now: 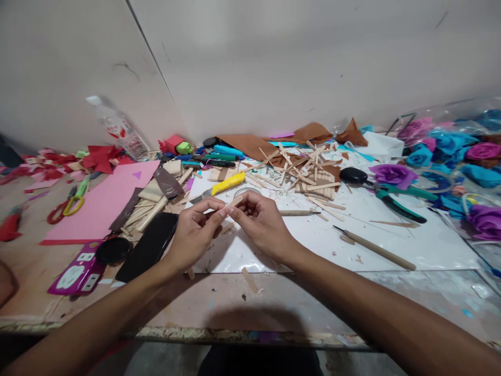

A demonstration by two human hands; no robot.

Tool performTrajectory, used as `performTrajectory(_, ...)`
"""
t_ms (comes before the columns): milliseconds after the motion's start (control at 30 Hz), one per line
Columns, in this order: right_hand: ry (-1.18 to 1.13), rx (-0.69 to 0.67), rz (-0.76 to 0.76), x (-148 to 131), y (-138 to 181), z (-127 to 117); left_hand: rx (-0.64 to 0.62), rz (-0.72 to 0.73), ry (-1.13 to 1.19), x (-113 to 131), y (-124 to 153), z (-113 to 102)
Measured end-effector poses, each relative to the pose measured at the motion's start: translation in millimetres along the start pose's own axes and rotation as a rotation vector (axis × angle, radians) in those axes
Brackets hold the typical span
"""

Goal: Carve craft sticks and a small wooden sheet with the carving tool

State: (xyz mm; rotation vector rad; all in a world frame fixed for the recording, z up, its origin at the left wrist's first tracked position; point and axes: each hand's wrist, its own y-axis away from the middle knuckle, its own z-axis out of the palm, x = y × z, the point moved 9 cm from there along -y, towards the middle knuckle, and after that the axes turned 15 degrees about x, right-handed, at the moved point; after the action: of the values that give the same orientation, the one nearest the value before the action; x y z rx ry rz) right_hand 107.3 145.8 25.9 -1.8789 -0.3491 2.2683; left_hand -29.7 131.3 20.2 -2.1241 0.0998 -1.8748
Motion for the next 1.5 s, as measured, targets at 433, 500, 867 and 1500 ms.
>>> performTrajectory(433,0.044,-0.033,0.006,-0.6,0.0,3.9,0.021,0.004,0.016,2.7,0.8,-2.8)
performTrajectory(500,0.052,-0.045,-0.004,-2.4,0.7,4.7,0.026,0.004,0.029,3.4,0.2,-3.7)
performTrajectory(867,0.161,-0.073,-0.330,-20.7,4.1,-0.2,0.001,-0.135,0.192,-1.3,1.2,-0.5)
performTrajectory(1500,0.230,-0.070,-0.331,-36.7,-11.7,-9.5,-0.077,-0.102,0.055,-0.6,6.1,5.9)
